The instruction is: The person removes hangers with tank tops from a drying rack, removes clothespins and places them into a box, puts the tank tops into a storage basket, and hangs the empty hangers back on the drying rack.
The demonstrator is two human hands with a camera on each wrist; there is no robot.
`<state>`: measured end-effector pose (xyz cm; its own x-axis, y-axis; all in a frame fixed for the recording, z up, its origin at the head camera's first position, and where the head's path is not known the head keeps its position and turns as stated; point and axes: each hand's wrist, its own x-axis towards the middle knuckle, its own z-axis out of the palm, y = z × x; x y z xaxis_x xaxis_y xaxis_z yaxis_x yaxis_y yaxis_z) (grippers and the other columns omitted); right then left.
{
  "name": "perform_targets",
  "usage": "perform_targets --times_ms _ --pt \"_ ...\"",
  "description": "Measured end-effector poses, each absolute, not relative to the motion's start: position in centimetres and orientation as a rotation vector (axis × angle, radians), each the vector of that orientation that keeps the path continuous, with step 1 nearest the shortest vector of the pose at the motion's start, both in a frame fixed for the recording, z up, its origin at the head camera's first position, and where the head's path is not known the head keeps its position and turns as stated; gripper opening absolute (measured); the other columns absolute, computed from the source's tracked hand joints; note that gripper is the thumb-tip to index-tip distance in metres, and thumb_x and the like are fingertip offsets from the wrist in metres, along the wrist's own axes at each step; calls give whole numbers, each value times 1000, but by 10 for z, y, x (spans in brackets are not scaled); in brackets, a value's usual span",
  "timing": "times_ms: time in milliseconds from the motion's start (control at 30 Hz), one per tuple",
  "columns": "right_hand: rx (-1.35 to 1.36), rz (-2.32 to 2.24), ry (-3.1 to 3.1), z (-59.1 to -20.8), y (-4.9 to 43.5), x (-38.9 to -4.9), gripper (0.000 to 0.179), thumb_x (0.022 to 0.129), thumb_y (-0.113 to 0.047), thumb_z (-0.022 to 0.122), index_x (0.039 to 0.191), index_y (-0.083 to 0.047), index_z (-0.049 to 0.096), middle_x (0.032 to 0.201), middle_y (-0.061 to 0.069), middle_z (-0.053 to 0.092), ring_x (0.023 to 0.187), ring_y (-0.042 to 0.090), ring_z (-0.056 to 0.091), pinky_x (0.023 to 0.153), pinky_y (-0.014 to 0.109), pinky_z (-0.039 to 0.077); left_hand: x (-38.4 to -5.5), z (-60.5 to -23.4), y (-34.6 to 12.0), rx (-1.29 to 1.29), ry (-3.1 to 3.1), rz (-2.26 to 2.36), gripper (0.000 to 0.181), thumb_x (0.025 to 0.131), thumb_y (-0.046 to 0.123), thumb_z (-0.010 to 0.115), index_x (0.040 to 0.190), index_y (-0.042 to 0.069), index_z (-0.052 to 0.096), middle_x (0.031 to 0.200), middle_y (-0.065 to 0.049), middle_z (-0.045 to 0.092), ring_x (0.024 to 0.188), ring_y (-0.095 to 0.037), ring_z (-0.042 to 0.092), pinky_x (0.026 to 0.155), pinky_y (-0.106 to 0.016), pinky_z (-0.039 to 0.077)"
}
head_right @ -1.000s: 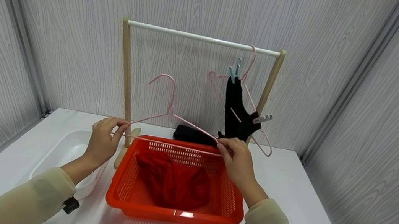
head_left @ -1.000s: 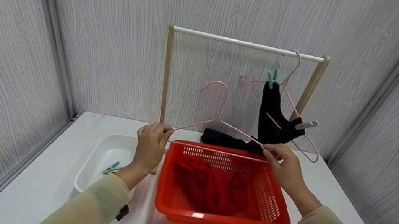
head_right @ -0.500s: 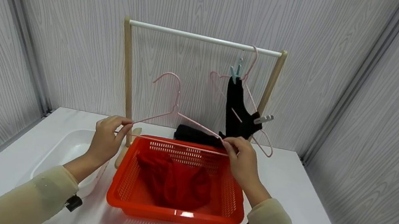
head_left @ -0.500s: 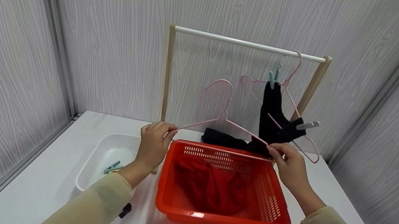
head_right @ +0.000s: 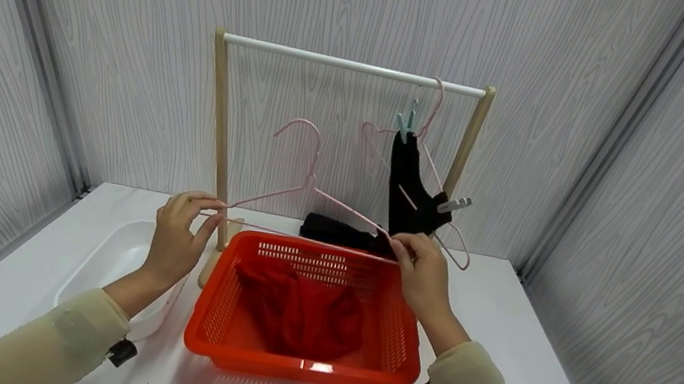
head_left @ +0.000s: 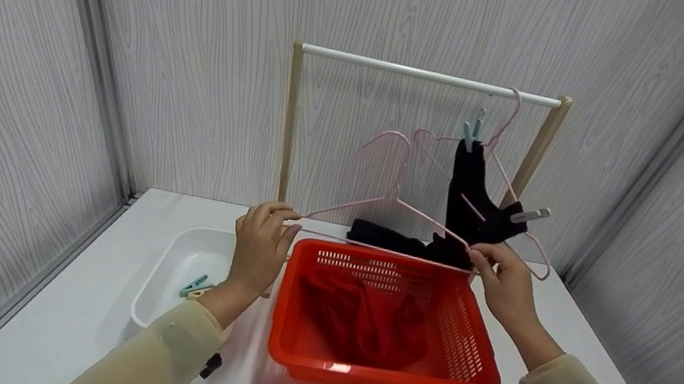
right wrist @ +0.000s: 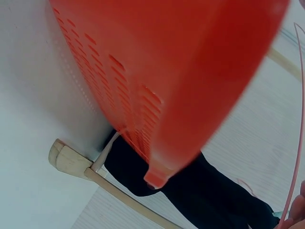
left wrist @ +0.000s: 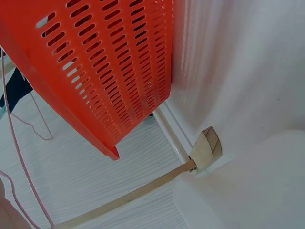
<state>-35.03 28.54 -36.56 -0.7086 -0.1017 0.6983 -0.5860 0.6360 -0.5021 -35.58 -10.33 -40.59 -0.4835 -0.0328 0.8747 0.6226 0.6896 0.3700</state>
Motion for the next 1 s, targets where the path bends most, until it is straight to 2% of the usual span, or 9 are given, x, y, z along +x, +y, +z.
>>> perform_targets --times_ms 300,467,767,1000 --pt "479 961 -2220 -363 286 -348 11 98 -13 64 100 -6 72 88 2 64 79 12 52 68 17 41 -348 -422 -99 -381 -2015 -748 10 85 8 76 95 7 76 106 -8 69 100 -29 62 82 -46 48" --pt "468 943 -2211 -364 287 -348 10 98 -13 64 99 -7 72 88 2 64 79 12 52 68 17 40 -342 -429 -96 -324 -2135 -789 15 85 10 74 98 4 77 111 -10 70 102 -31 62 89 -45 52" --pt "451 909 -2183 -367 287 -349 12 97 -13 65 99 -5 73 87 3 65 80 11 52 70 16 39 -330 -441 -91 -198 -2383 -933 30 86 20 73 112 4 73 113 -11 71 103 -29 68 90 -46 56" --pt "437 866 -2160 -367 288 -350 10 95 -11 67 99 -3 73 86 5 65 79 11 52 69 18 39 -328 -448 -88 -222 -2440 -978 32 83 13 71 111 -3 72 116 -15 69 107 -33 66 92 -48 54"
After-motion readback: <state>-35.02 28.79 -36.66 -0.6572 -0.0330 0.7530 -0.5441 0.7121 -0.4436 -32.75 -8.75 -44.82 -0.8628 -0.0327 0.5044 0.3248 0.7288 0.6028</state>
